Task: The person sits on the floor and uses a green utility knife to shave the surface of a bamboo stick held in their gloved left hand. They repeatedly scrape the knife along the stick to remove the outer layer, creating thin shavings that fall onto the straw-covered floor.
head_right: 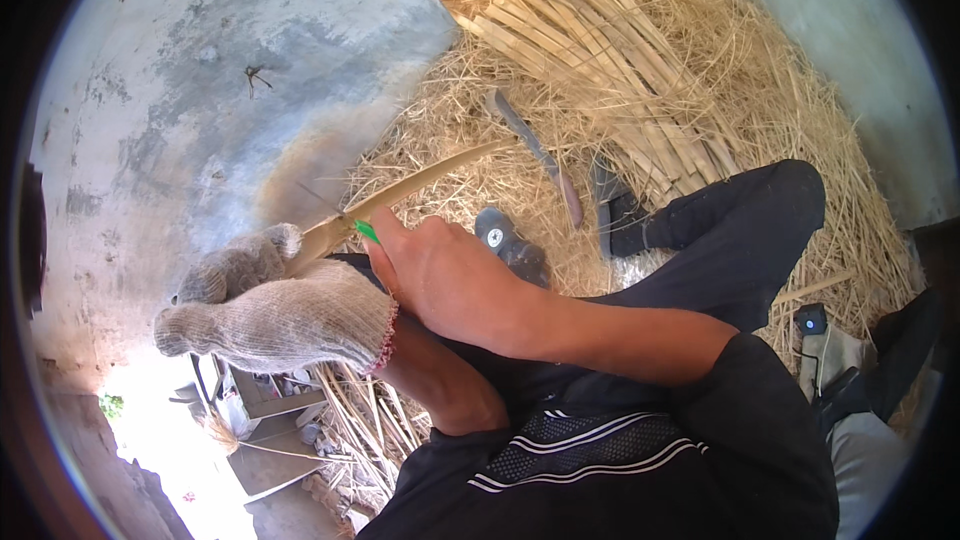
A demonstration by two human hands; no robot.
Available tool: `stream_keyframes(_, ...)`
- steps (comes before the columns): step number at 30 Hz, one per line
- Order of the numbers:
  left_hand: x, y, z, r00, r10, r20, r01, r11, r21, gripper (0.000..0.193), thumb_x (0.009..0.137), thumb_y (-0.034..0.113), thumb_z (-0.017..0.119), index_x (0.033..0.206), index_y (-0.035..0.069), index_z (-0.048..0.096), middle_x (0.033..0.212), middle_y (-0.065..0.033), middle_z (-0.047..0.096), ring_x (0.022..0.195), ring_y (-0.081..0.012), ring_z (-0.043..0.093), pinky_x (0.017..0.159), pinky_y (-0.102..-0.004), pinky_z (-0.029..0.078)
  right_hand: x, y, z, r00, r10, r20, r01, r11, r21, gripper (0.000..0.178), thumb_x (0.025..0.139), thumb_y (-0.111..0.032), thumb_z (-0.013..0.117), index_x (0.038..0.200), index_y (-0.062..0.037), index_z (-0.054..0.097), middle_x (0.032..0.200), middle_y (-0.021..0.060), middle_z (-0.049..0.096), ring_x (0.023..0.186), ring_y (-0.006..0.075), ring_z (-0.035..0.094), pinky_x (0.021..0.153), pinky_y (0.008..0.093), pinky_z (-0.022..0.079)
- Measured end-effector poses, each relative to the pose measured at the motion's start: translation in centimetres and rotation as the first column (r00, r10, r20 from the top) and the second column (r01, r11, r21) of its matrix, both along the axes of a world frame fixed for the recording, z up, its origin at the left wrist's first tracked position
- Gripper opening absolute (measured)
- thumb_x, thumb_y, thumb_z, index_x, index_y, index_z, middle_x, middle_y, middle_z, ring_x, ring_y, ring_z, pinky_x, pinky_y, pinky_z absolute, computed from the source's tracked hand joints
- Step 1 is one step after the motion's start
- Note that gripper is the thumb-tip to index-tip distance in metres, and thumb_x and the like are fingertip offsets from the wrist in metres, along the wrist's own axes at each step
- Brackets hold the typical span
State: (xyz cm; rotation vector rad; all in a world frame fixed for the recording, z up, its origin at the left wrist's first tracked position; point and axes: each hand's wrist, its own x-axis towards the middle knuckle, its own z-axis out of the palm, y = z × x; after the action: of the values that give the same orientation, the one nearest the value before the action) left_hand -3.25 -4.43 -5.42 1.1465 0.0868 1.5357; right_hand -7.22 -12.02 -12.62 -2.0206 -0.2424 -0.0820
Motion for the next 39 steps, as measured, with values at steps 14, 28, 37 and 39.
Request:
stream_keyframes(14, 0.0, 2.0, -2.3, 0.989, -0.149, -0.015, 0.149, 0.972, 0.18, 0.046, 0.1, 0.052, 0.039, 0.107, 0.007, 0.042, 0.076, -0.0027, 0.045, 0.059, -0.0111, 0.041, 0.047, -0.0259, 0.037, 2.0, -0.4, -6.1, 0.99, -0.138, 0.021, 0.139, 0.981, -0.136, 0.025, 0.095, -0.021, 0.05, 0.104, 0.0022, 0.051, 0.06, 0.0268, 0.059, 0.06, 0.0456, 0.062, 0.053, 0.0513, 0.052)
stream_keyframes(28, -1.0, -1.4, 1.4, 0.984, -0.157, -0.083, 0.146, 0.981, -0.125, 0.055, 0.101, 0.05, 0.037, 0.057, 0.017, 0.031, 0.05, 0.003, 0.031, 0.043, -0.0102, 0.031, 0.038, -0.0248, 0.026, 2.8, -1.3, -5.5, 0.999, -0.047, 0.012, 0.049, 0.987, -0.154, 0.027, 0.095, -0.023, 0.05, 0.106, 0.0025, 0.053, 0.063, 0.0264, 0.061, 0.059, 0.046, 0.062, 0.053, 0.0513, 0.051)
stream_keyframes(37, -0.9, -0.2, 1.4, 0.973, -0.211, -0.092, 0.198, 0.971, -0.132, 0.056, 0.1, 0.053, 0.037, 0.056, 0.018, 0.033, 0.05, 0.0046, 0.029, 0.043, -0.0092, 0.029, 0.039, -0.0243, 0.022, 2.4, 0.0, -5.9, 0.994, -0.077, 0.079, 0.088, 0.984, -0.153, 0.028, 0.096, -0.024, 0.05, 0.107, 0.0009, 0.053, 0.057, 0.0236, 0.058, 0.056, 0.0451, 0.061, 0.049, 0.0528, 0.049)
stream_keyframes(39, -0.9, -1.0, 1.8, 0.979, -0.185, -0.082, 0.171, 0.973, -0.158, 0.056, 0.1, 0.053, 0.037, 0.056, 0.018, 0.032, 0.05, 0.005, 0.028, 0.043, -0.0089, 0.027, 0.039, -0.0244, 0.022, 1.7, 0.3, -4.7, 0.981, -0.069, 0.18, 0.101, 0.979, -0.177, 0.026, 0.096, -0.025, 0.05, 0.106, -0.0006, 0.051, 0.058, 0.0241, 0.059, 0.059, 0.0455, 0.062, 0.05, 0.0533, 0.05)
